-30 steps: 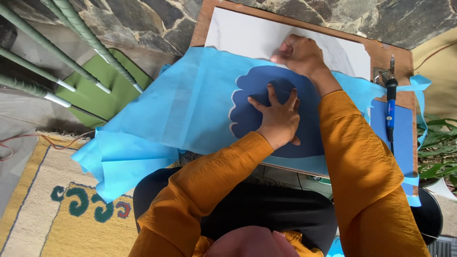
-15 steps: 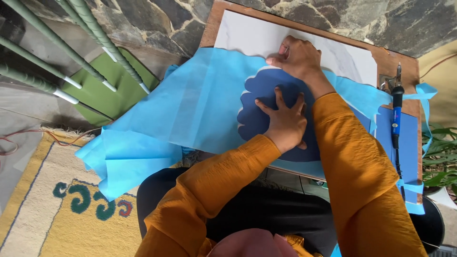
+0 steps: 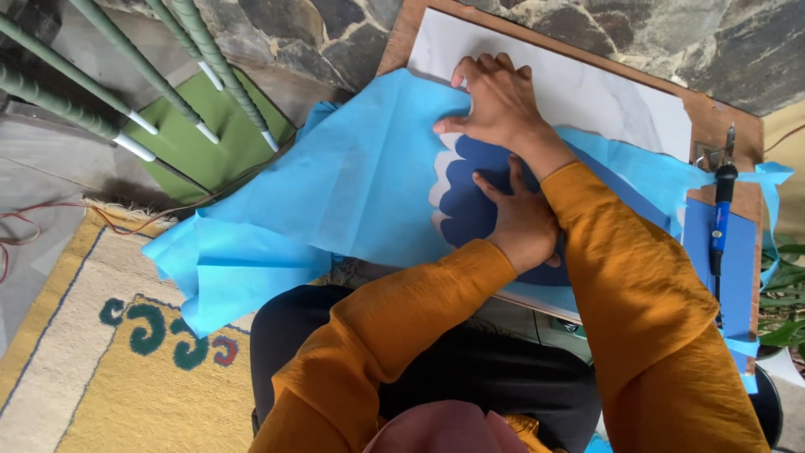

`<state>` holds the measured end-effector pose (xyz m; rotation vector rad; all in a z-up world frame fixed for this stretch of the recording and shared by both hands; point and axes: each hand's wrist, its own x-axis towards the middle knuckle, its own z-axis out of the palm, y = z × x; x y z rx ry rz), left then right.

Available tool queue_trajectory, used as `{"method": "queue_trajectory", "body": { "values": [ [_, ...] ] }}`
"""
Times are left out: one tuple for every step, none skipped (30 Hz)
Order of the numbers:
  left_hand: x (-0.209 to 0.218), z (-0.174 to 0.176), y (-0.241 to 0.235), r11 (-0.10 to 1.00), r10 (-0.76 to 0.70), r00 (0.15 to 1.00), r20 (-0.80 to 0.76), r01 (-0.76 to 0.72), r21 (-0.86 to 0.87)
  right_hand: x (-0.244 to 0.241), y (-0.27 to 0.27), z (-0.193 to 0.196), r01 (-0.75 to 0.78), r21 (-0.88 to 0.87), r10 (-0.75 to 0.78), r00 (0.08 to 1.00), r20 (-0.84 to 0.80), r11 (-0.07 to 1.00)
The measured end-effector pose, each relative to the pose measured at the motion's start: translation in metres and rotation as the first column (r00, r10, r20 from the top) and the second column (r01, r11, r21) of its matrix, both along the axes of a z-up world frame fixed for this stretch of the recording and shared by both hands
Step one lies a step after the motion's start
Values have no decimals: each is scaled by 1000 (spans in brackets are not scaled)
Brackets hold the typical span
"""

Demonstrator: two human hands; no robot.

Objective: Using a heat tool to cut a decorative pattern into fabric using a template.

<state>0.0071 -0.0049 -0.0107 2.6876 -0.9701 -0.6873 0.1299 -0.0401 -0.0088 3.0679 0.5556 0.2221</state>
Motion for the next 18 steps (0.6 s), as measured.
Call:
{"method": "queue_trajectory", "body": {
  "values": [
    [0, 0, 1, 1000, -9, 1000, -4, 9, -4, -1, -1, 2, -57, 58, 55, 998, 35, 997],
    [-1, 0, 1, 1000, -20, 1000, -12, 20, -10, -3, -3, 3, -113, 113, 106, 992, 66, 987],
    [-2, 0, 2, 1000, -20, 1000, -15, 20, -14, -14, -6, 13, -112, 110, 106, 992, 64, 988],
    [-3, 0, 3, 1000, -23, 999, 29, 23, 0, -25, -10, 25, -265, 252, 237, 962, 136, 931],
    [-4, 1, 4, 1000, -27, 997, 73, 26, 14, -35, -13, 36, -412, 375, 350, 909, 225, 830],
    [-4, 2, 6, 1000, -25, 997, 76, 24, 11, -55, -19, 46, -415, 371, 352, 908, 226, 831],
    [-4, 4, 8, 1000, -17, 996, 88, 18, -4, -75, -26, 57, -344, 411, 299, 939, 171, 844],
    [-7, 5, 9, 1000, -18, 995, 98, 19, -18, -98, -33, 67, -262, 448, 238, 965, 109, 855],
    [-7, 4, 12, 999, -24, 995, 98, 26, -19, -117, -45, 69, -256, 446, 232, 967, 108, 857],
    [-7, 4, 12, 1000, 0, 993, 116, 4, -27, -137, -58, 71, -156, 457, 124, 987, 99, 876],
    [-8, 4, 11, 999, 23, 991, 134, -18, -36, -158, -72, 74, -54, 467, 15, 996, 88, 882],
    [-7, 3, 14, 999, 4, 991, 135, 1, -35, -175, -85, 70, -38, 468, -5, 996, 90, 883],
    [-7, 3, 15, 999, 20, 990, 137, -15, -37, -192, -99, 66, 94, 435, -144, 986, 83, 895],
    [-9, 3, 14, 999, 28, 990, 140, -23, -36, -213, -114, 62, 233, 405, -289, 954, 82, 884],
    [-10, 1, 14, 999, 0, 990, 143, 4, -32, -223, -138, 50, 256, 409, -315, 945, 84, 876],
    [-10, 1, 16, 999, 7, 985, 170, -2, -32, -232, -161, 39, 343, 378, -414, 902, 124, 860],
    [-10, 0, 17, 999, 14, 980, 197, -8, -33, -243, -183, 27, 428, 351, -506, 847, 166, 833],
    [-11, -3, 19, 1000, -13, 979, 204, 18, -25, -241, -194, 19, 447, 361, -529, 832, 168, 818]
  ]
}}
